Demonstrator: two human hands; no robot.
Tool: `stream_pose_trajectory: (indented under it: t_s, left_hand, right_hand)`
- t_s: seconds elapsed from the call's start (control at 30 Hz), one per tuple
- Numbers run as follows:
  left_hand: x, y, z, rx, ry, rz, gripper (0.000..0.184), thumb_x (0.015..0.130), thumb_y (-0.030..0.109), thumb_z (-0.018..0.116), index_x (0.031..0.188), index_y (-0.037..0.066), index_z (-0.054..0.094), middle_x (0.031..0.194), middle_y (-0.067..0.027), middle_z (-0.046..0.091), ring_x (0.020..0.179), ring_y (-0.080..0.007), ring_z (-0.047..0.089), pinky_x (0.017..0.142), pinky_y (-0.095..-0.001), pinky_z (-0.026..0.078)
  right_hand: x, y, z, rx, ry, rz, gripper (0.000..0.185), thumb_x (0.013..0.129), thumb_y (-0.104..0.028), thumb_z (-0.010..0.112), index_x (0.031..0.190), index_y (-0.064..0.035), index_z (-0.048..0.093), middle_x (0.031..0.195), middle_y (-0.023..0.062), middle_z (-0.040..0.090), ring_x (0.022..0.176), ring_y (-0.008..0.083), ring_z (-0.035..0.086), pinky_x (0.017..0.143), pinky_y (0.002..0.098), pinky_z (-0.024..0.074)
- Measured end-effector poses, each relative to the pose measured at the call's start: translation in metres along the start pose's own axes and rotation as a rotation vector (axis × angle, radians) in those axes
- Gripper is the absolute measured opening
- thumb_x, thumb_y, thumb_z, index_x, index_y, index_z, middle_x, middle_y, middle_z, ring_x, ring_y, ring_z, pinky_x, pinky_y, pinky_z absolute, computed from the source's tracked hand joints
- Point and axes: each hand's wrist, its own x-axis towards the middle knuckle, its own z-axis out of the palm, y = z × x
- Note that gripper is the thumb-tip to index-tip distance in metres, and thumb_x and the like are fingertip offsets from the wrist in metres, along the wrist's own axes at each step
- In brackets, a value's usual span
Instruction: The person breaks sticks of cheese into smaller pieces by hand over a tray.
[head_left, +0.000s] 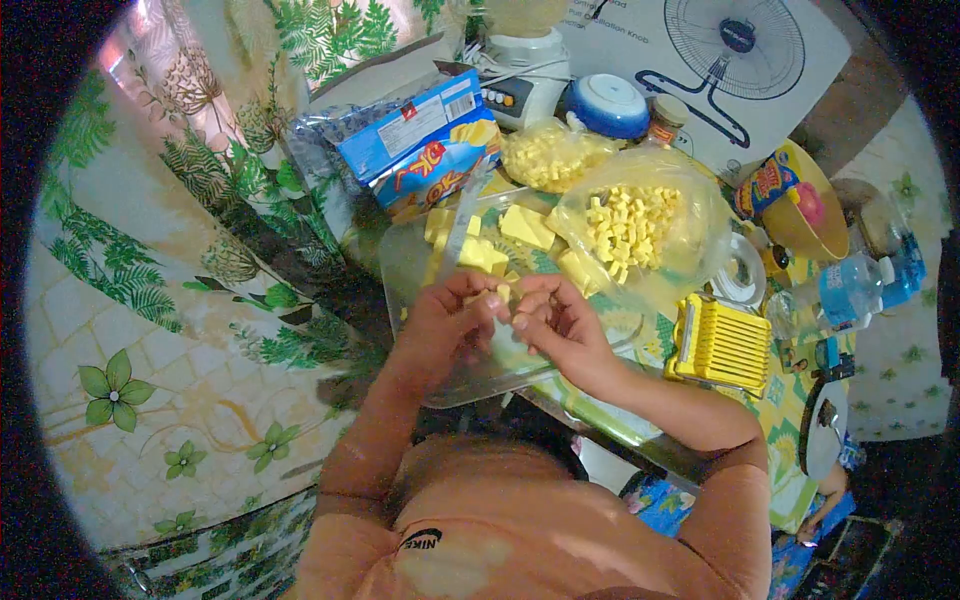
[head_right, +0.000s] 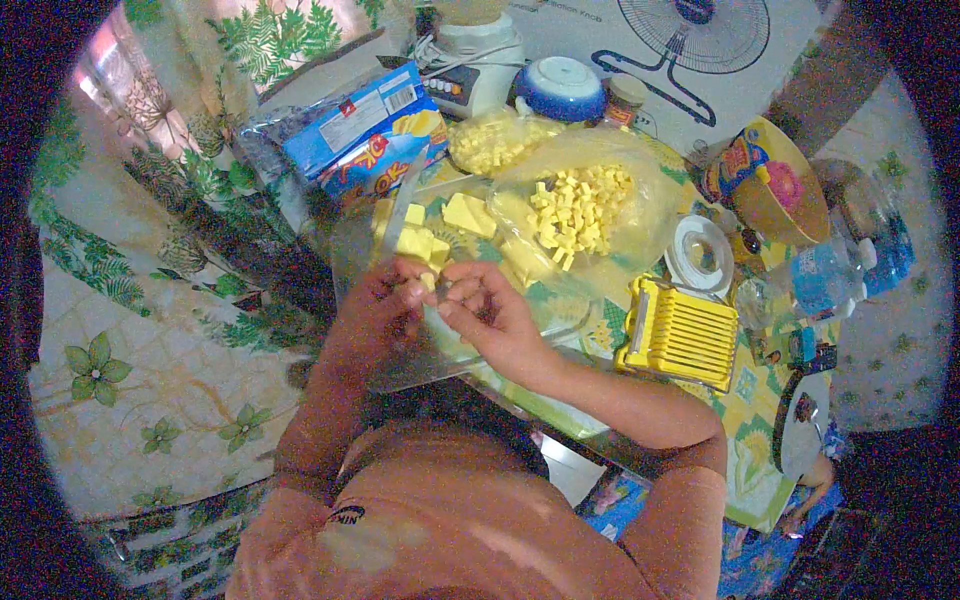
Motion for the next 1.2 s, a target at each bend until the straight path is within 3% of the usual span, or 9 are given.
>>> stream_pose_trajectory:
  t_s: [0.1, 0.2, 0.27, 0.33, 0.4, 0.6, 0.8, 1.0, 1.2]
  left_hand:
    - [0.006, 0.026, 0.001, 0.12, -0.044, 0.164, 0.018, 0.083, 0.021, 0.061, 0.096, 0.008, 0.059, 0.07, 0.0009, 0.057, 0.053, -0.0041, 0.05, 0.043, -0.0181, 0.034]
    - [0.013, 0.056, 0.019, 0.298, -0.089, 0.244, 0.018, 0.083, 0.021, 0.061, 0.092, 0.006, 0.06, 0.072, -0.0019, 0.059, 0.059, -0.0101, 0.054, 0.051, -0.0234, 0.04]
    - [0.039, 0.048, 0.027, 0.684, -0.079, 0.888, 0.019, 0.081, 0.02, 0.061, 0.091, 0.005, 0.06, 0.075, -0.0062, 0.061, 0.065, -0.0183, 0.057, 0.058, -0.0297, 0.044]
    - [0.055, 0.049, 0.042, 0.873, -0.142, 1.085, 0.02, 0.079, 0.019, 0.062, 0.092, 0.005, 0.061, 0.081, -0.0096, 0.061, 0.073, -0.025, 0.059, 0.065, -0.0346, 0.046]
    - [0.064, 0.055, 0.065, 0.866, -0.28, 0.826, 0.022, 0.076, 0.019, 0.062, 0.095, 0.008, 0.061, 0.087, -0.0121, 0.06, 0.083, -0.0304, 0.058, 0.073, -0.0382, 0.047]
    - [0.115, 0.051, 0.11, 1.122, -0.329, 1.021, 0.024, 0.074, 0.008, 0.055, 0.097, 0.005, 0.06, 0.087, -0.016, 0.058, 0.087, -0.0346, 0.056, 0.081, -0.0402, 0.044]
    - [0.135, 0.052, 0.116, 1.224, -0.341, 0.914, 0.038, 0.072, 0.003, 0.048, 0.11, 0.005, 0.057, 0.102, -0.0193, 0.059, 0.097, -0.0355, 0.054, 0.088, -0.0415, 0.041]
    - [0.096, 0.068, 0.086, 1.124, -0.47, 0.801, 0.041, 0.075, 0.006, 0.047, 0.114, 0.008, 0.056, 0.113, -0.0193, 0.056, 0.102, -0.0359, 0.054, 0.091, -0.0399, 0.041]
    - [0.047, 0.069, 0.033, 0.861, -0.379, 0.73, 0.038, 0.08, 0.009, 0.053, 0.117, 0.007, 0.054, 0.118, -0.0144, 0.055, 0.105, -0.0282, 0.055, 0.086, -0.0376, 0.045]
  right_hand:
    - [-0.002, 0.0, 0.0, -0.209, -0.08, 0.027, 0.029, 0.082, -0.009, 0.061, 0.109, -0.0059, 0.051, 0.086, 0.0011, 0.053, 0.069, 0.0075, 0.05, 0.062, 0.0214, 0.0415]
    - [-0.004, 0.005, -0.002, -0.287, -0.156, -0.01, 0.026, 0.08, -0.008, 0.061, 0.105, -0.0054, 0.054, 0.088, 0.0047, 0.054, 0.069, 0.0108, 0.051, 0.063, 0.0247, 0.0425]
    - [-0.004, 0.002, -0.002, -0.333, -0.157, -0.018, 0.022, 0.08, -0.008, 0.061, 0.101, -0.0045, 0.056, 0.088, 0.0057, 0.054, 0.069, 0.012, 0.052, 0.063, 0.0254, 0.0428]
    - [-0.004, 0.002, 0.0, -0.345, -0.167, -0.031, 0.017, 0.082, -0.007, 0.06, 0.098, -0.0039, 0.057, 0.083, 0.0027, 0.052, 0.067, 0.0088, 0.049, 0.06, 0.023, 0.0397]
    - [-0.003, 0.005, 0.0, -0.321, -0.183, -0.046, 0.011, 0.085, -0.006, 0.058, 0.095, -0.0035, 0.057, 0.074, -0.0042, 0.047, 0.063, 0.0014, 0.041, 0.054, 0.0175, 0.0331]
    - [-0.002, 0.006, -0.001, -0.406, -0.222, -0.162, 0.01, 0.084, -0.006, 0.059, 0.093, -0.0027, 0.059, 0.076, -0.001, 0.05, 0.064, 0.0041, 0.045, 0.056, 0.0204, 0.0373]
    - [-0.003, 0.0, -0.002, -0.495, -0.214, -0.223, 0.008, 0.082, -0.005, 0.06, 0.09, -0.0041, 0.06, 0.078, 0.0024, 0.052, 0.064, 0.0073, 0.048, 0.057, 0.0209, 0.0382]
    - [-0.002, -0.008, -0.005, -0.945, -0.237, -0.542, 0.016, 0.074, -0.006, 0.062, 0.09, -0.006, 0.061, 0.083, 0.0082, 0.053, 0.076, 0.0246, 0.053, 0.064, 0.0323, 0.0443]
    - [0.007, -0.028, -0.009, -1.302, -0.025, -0.426, 0.037, 0.076, -0.019, 0.06, 0.109, -0.0053, 0.051, 0.095, 0.0131, 0.053, 0.098, 0.0331, 0.049, 0.084, 0.0414, 0.04]
